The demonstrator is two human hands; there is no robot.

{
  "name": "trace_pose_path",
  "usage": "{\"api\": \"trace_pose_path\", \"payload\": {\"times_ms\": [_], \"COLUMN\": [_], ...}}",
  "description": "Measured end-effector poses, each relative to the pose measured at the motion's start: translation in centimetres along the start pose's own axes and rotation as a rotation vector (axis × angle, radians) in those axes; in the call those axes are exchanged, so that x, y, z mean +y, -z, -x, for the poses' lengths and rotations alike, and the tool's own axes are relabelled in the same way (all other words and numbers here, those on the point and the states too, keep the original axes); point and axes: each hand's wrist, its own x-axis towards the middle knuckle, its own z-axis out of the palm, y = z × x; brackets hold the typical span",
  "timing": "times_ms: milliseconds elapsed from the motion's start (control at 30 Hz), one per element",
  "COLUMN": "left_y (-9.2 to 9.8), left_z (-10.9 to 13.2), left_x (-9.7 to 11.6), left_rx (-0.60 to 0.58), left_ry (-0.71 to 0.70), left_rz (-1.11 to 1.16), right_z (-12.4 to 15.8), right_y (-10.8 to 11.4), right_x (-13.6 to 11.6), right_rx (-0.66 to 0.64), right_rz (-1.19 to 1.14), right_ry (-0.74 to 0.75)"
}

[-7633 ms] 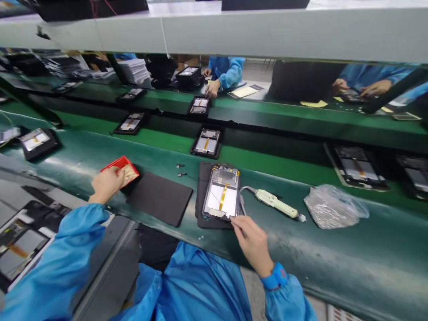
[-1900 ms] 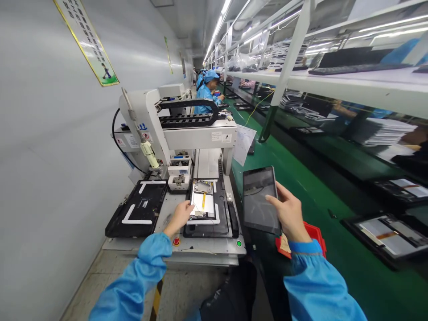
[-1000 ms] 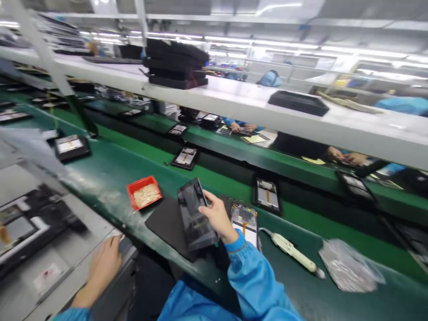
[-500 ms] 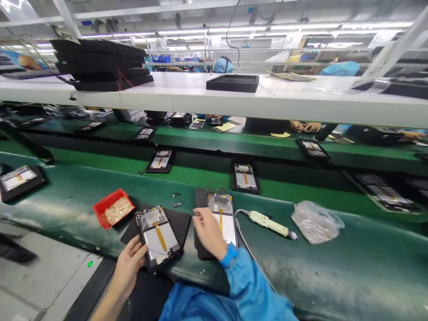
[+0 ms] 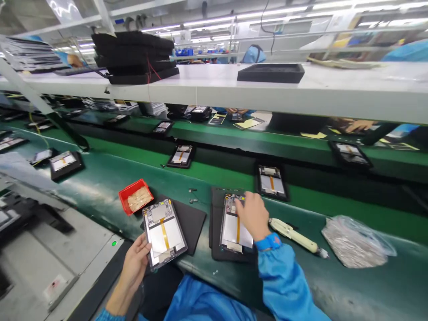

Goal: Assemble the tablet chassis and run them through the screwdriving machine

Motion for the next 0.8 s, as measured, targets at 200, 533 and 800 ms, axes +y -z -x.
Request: {"api": "trace_pose_path", "payload": {"times_ms": [200,533,800], "left_y": [-2.2,-3.4,-3.3], "left_z": [-0.5,0.0,-0.4], "left_x": [-0.7,-1.1,-0.2], "left_rx": [-0.108,-0.11,-0.108], "left_ry": [0.019,0.066,0.123], "left_rz": [0.014,0.013,0.017], "right_z": [1.9,3.2,1.3], "right_y": [-1.8,-3.2,1.8], "right_x": [7.4,7.7,6.8], "right_rx": [-0.278,-0.174,-0.103], "right_rz": [-0.099,-0.864,-1.178], "right_ry": [-0.187,-0.348,-0.384]}}
